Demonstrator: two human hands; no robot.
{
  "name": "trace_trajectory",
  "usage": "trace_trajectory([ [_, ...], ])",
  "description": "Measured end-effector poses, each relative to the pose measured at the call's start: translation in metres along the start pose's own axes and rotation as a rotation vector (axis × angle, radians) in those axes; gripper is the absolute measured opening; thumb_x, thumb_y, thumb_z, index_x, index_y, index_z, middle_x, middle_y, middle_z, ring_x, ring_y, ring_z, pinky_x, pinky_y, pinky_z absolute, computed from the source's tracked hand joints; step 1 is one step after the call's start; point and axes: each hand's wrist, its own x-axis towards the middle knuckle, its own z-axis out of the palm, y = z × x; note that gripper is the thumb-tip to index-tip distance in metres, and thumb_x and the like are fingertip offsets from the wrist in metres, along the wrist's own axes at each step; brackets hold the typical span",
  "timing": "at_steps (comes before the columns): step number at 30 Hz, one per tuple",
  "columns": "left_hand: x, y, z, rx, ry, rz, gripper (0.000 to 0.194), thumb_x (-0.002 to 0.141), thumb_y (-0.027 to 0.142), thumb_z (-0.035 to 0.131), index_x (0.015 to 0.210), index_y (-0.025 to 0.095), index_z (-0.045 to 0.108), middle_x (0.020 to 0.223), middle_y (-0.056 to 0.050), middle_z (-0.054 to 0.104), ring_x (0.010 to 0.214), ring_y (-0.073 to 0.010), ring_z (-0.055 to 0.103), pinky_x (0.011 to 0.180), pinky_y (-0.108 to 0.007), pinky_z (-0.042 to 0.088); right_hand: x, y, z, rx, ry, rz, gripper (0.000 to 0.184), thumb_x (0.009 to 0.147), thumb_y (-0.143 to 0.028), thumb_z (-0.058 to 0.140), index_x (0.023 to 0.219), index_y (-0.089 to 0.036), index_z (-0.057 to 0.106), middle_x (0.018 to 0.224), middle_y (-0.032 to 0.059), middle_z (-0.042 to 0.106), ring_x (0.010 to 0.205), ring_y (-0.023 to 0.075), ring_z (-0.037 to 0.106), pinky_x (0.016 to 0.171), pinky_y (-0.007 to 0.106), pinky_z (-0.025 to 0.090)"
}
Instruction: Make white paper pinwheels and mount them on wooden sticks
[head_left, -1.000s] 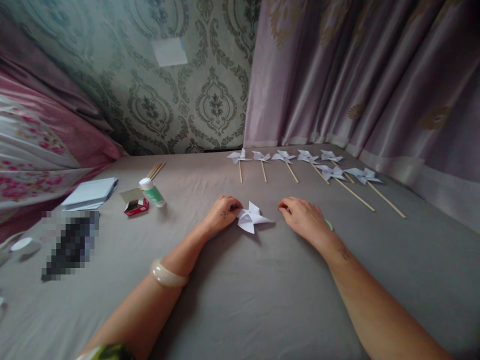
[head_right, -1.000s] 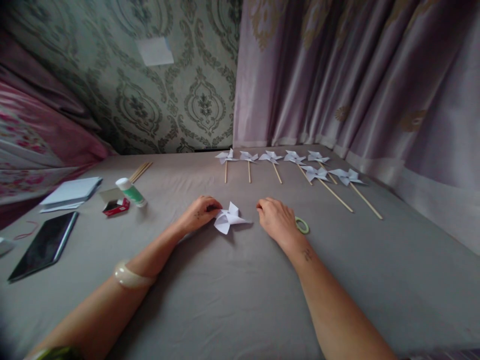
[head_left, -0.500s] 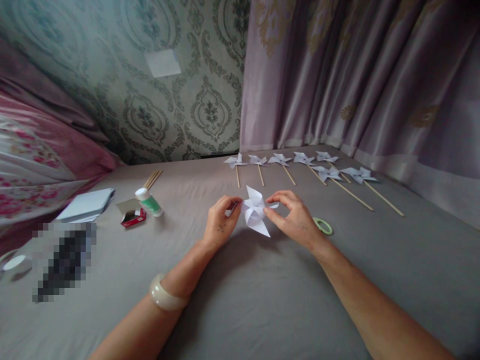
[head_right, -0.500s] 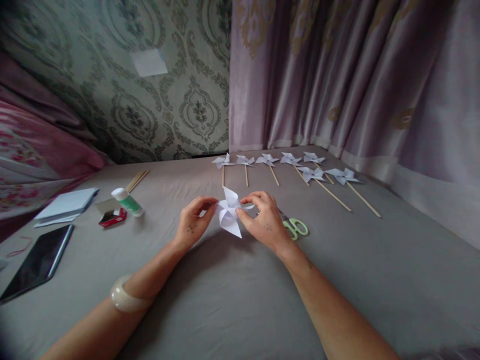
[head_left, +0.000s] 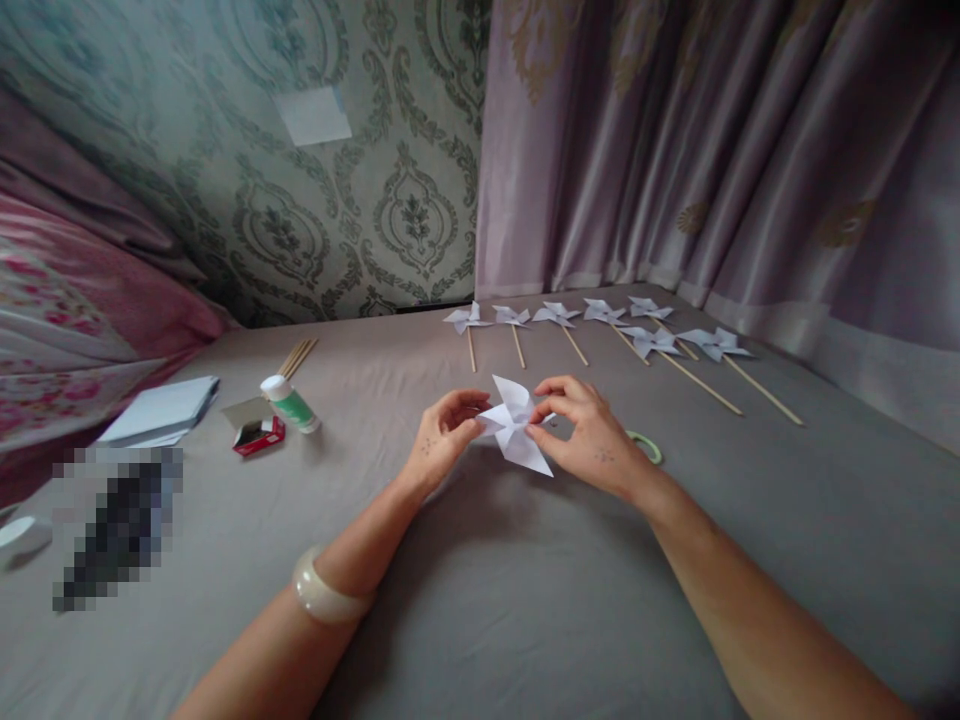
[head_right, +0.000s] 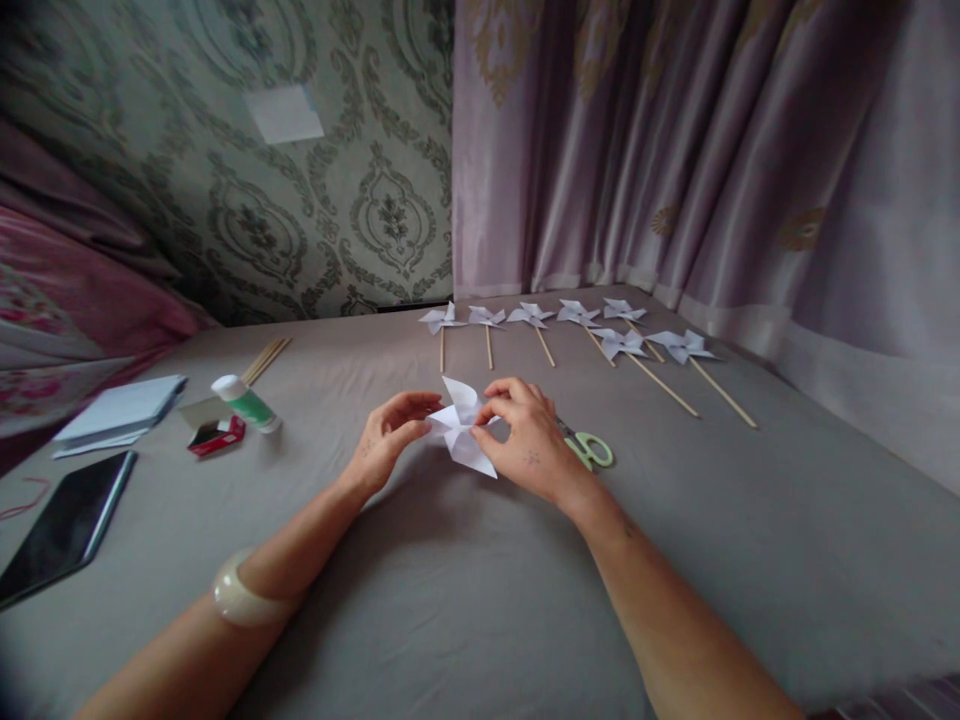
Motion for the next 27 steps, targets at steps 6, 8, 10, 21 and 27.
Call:
trace_trajectory([
  [6, 0.001, -0.001, -0.001, 0.062, -0.185, -0.153, 0.025, 0.068, 0.031, 0.069, 0.084, 0.013, 0.070, 0.081, -0.006, 0.070, 0.074, -0.0171, 0.060, 0.072, -0.026, 0.043, -0.006, -0.010, -0.008, -0.136, -0.134, -0.144, 0.003, 0.078, -0.022, 0.065, 0.076, -0.023, 0.065, 0.115, 0.0072, 0.058, 0.110, 0.0254, 0.051, 0.095, 0.045, 0.037],
  [8, 0.001, -0.003, 0.000, 0.068, -0.257, -0.187, 0.024, 0.069, 0.031, 0.068, 0.084, 0.013, 0.071, 0.081, -0.006, 0.070, 0.072, -0.0169, 0.060, 0.070, -0.026, 0.042, -0.007, -0.012, -0.009, -0.150, -0.145, -0.169, 0.003, 0.078, -0.021, 0.064, 0.076, -0.023, 0.065, 0.117, 0.0076, 0.057, 0.111, 0.0262, 0.050, 0.095, 0.046, 0.038],
  [10, 0.001, -0.005, 0.001, 0.069, -0.298, -0.200, 0.024, 0.070, 0.030, 0.067, 0.086, 0.013, 0.072, 0.081, -0.006, 0.071, 0.073, -0.0170, 0.060, 0.070, -0.026, 0.042, -0.007, -0.013, -0.009, -0.153, -0.146, -0.184, 0.004, 0.078, -0.019, 0.064, 0.076, -0.023, 0.066, 0.118, 0.0078, 0.057, 0.112, 0.0268, 0.050, 0.095, 0.046, 0.038],
  [21, -0.001, -0.011, 0.013, -0.215, -0.082, -0.393, 0.013, 0.062, 0.025, 0.071, 0.068, 0.013, 0.070, 0.065, -0.003, 0.067, 0.058, -0.0133, 0.057, 0.057, -0.024, 0.042, -0.003, -0.019, -0.009, -0.081, 0.046, -0.139, 0.022, 0.077, -0.022, 0.062, 0.099, -0.023, 0.065, 0.124, 0.0109, 0.051, 0.114, 0.0281, 0.049, 0.098, 0.047, 0.039],
  [27, 0.000, -0.009, 0.023, -0.521, 0.201, -0.441, 0.017, 0.062, 0.020, 0.069, 0.078, 0.015, 0.067, 0.076, -0.002, 0.067, 0.065, -0.0125, 0.059, 0.059, -0.023, 0.045, -0.003, -0.022, 0.000, -0.001, 0.357, 0.016, 0.010, 0.081, -0.025, 0.057, 0.081, -0.021, 0.066, 0.097, 0.0093, 0.055, 0.094, 0.0241, 0.056, 0.088, 0.042, 0.045],
])
